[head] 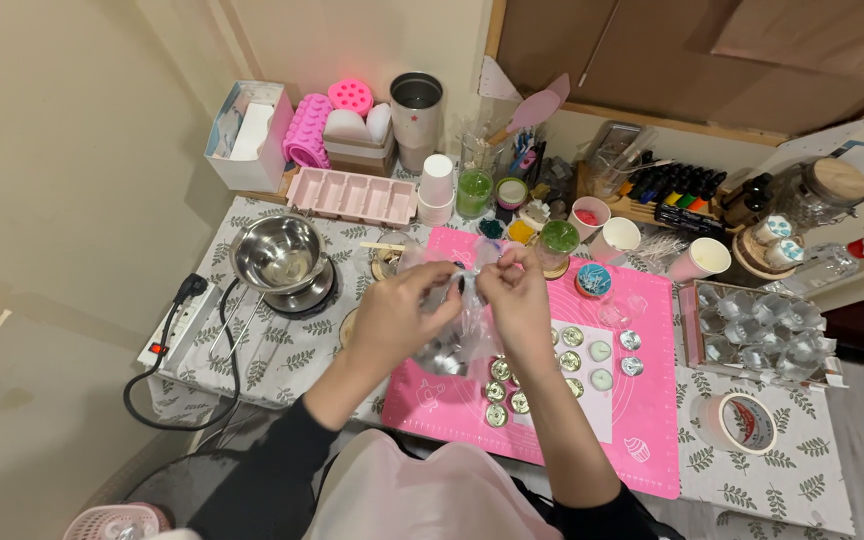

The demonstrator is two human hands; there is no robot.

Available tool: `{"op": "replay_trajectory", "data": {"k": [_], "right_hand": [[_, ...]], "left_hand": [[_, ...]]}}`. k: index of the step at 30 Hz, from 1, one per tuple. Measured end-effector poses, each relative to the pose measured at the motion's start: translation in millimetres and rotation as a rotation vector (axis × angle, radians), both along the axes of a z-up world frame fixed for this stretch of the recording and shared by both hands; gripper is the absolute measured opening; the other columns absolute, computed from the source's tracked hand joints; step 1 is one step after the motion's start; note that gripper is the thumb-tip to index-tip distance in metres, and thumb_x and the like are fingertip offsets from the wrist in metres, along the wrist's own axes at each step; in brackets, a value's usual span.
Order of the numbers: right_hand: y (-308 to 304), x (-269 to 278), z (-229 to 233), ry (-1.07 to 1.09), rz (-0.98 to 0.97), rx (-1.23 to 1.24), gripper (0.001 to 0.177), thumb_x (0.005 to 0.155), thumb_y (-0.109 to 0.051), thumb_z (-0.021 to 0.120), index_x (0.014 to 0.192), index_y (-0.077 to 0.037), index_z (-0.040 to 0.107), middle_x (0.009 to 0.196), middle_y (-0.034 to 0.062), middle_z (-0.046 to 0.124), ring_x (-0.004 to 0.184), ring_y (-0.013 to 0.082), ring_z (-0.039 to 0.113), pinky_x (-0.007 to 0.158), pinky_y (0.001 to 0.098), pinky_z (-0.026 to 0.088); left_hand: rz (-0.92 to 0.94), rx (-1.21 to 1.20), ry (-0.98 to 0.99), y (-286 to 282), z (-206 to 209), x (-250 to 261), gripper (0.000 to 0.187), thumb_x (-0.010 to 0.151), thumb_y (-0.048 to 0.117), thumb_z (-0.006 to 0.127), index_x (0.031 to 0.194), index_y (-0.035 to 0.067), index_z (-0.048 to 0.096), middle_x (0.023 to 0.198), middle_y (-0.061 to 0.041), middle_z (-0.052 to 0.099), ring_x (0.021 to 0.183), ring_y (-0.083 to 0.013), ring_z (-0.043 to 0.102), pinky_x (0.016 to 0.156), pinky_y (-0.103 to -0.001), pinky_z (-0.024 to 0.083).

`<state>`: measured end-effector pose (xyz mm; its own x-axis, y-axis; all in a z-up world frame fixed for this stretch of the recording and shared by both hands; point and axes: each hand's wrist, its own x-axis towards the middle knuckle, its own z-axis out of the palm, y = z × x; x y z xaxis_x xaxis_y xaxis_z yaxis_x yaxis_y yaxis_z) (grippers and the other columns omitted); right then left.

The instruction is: Preparing and organizing small metal candle tins on a workstation.

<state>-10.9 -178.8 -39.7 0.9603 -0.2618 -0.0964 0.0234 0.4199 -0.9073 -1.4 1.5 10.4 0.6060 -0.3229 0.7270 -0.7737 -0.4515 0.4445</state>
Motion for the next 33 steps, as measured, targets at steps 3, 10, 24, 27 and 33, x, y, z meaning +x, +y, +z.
{"op": "replay_trajectory", "data": {"k": [3, 10, 24, 27, 33], "right_hand": [[6, -8, 20, -0.149, 0.052, -0.352, 0.028, 0.088, 0.001, 0.065, 0.105, -0.006, 0.044, 0.085, 0.0022, 0.060, 0.076, 0.0100, 0.057, 0.068, 0.0235, 0.048], [21, -12, 40, -0.110, 0.069, -0.932, 0.031, 0.084, -0.002, 0.070, 0.103, -0.005, 0.045, 0.079, 0.0032, 0.059, 0.068, 0.0093, 0.056, 0.063, 0.0245, 0.049], [-18, 6, -31, -0.080, 0.151, 0.062, 0.026, 0.088, 0.005, 0.061, 0.106, -0.007, 0.046, 0.093, 0.0044, 0.062, 0.078, 0.0100, 0.058, 0.071, 0.0234, 0.046], [-27, 7, -32, -0.034, 0.135, 0.021, 0.026, 0.087, 0.005, 0.061, 0.105, -0.007, 0.047, 0.089, 0.0061, 0.063, 0.074, 0.0129, 0.058, 0.067, 0.0264, 0.046], [-24, -6, 5, -0.053, 0.156, -0.203, 0.029, 0.085, 0.006, 0.061, 0.105, -0.009, 0.046, 0.092, 0.0012, 0.061, 0.082, 0.0087, 0.058, 0.077, 0.0227, 0.048]], "left_hand": [[-0.048, 0.071, 0.256, 5, 17, 1, 0.026, 0.083, 0.019, 0.075, 0.104, 0.005, 0.075, 0.083, -0.015, 0.074, 0.071, -0.0291, 0.074, 0.065, -0.039, 0.060], [0.055, 0.546, 0.329, -4, -2, 5, 0.008, 0.089, 0.005, 0.063, 0.096, 0.001, 0.065, 0.079, -0.020, 0.072, 0.075, -0.0346, 0.073, 0.064, -0.042, 0.059], [-0.103, 0.043, 0.187, 1, -15, 4, 0.014, 0.093, 0.006, 0.067, 0.107, 0.005, 0.069, 0.096, -0.013, 0.072, 0.082, -0.0336, 0.071, 0.070, -0.040, 0.057], [-0.072, -0.037, 0.172, 5, -1, 7, 0.011, 0.097, 0.010, 0.067, 0.107, 0.005, 0.068, 0.097, -0.012, 0.072, 0.083, -0.0305, 0.073, 0.073, -0.038, 0.058], [-0.094, 0.317, 0.169, -2, 9, 5, 0.033, 0.089, 0.032, 0.075, 0.099, 0.002, 0.064, 0.087, -0.012, 0.071, 0.071, -0.0292, 0.071, 0.057, -0.039, 0.054]]}}
